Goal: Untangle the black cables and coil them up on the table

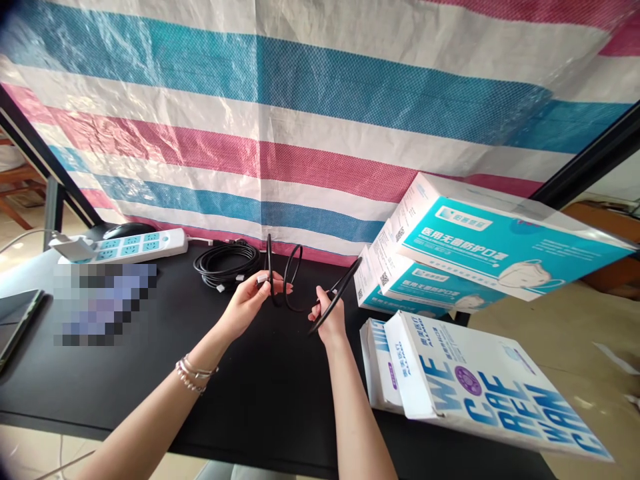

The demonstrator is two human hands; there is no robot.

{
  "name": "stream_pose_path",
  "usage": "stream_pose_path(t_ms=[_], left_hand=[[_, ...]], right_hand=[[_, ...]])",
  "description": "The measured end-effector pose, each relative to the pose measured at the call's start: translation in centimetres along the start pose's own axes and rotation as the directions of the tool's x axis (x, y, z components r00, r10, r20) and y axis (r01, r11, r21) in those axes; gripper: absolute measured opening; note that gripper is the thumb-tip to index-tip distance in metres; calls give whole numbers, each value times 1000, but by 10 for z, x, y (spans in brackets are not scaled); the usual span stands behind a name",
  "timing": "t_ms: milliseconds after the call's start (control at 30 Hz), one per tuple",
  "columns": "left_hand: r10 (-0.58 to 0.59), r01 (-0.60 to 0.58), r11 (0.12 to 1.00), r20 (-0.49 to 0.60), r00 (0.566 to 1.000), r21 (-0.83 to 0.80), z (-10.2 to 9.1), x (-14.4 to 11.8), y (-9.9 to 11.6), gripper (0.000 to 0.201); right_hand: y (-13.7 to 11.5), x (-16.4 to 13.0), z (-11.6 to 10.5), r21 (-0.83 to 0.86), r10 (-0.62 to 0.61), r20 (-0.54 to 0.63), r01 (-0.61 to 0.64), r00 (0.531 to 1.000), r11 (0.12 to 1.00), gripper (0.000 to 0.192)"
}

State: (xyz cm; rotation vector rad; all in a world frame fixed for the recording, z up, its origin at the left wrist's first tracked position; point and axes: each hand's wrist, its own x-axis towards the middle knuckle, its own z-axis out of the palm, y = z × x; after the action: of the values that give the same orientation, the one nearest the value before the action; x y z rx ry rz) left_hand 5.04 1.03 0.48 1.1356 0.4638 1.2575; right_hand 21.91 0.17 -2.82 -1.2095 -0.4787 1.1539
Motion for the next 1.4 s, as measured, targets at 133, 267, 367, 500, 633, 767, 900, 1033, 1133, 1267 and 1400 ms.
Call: stream_pose_path(t_ms=[133, 267, 367, 500, 633, 767, 900, 1033, 1133, 1267, 1400], left_hand=[[38, -35, 995, -31, 999, 93, -2, 1, -3, 21], [48, -43, 994, -48, 998, 95, 0, 1, -3, 21], [64, -59, 995, -61, 996, 79, 1, 1, -3, 21], [90, -74, 986, -104, 990, 150, 0, -1, -4, 19], [93, -67, 973, -111, 989, 221, -1, -4, -3, 25], [140, -110, 951, -88, 986, 289, -2, -4, -3, 33], [133, -115, 972, -81, 988, 204, -3, -2, -2, 32], [109, -93, 986, -111, 988, 137, -3, -2, 0, 30], [76, -67, 995, -135, 988, 69, -1, -2, 2, 27], [10, -27, 995, -169, 986, -99, 2, -1, 4, 21], [-35, -3, 977, -173, 984, -214, 3, 0, 5, 17]], right_hand=[[1, 0, 0, 28, -79, -39, 80, 996, 996, 41], [1, 0, 1, 24, -110, -56, 111, 992, 994, 42], [1, -1, 1, 24, -121, -63, 122, 991, 992, 42], [3, 0, 1, 22, -139, -52, 141, 989, 990, 42], [6, 2, 0, 19, -154, -62, 156, 986, 988, 41], [7, 2, 1, 6, -160, -79, 161, 984, 987, 40], [8, 1, 3, -11, -182, -69, 182, 981, 983, 38], [8, 1, 4, -12, -186, -61, 186, 981, 982, 39], [8, 1, 4, -12, -166, -62, 166, 984, 986, 41], [6, -1, 5, -13, -165, -66, 165, 984, 986, 41], [5, -3, 7, -24, -157, -75, 155, 985, 988, 39]])
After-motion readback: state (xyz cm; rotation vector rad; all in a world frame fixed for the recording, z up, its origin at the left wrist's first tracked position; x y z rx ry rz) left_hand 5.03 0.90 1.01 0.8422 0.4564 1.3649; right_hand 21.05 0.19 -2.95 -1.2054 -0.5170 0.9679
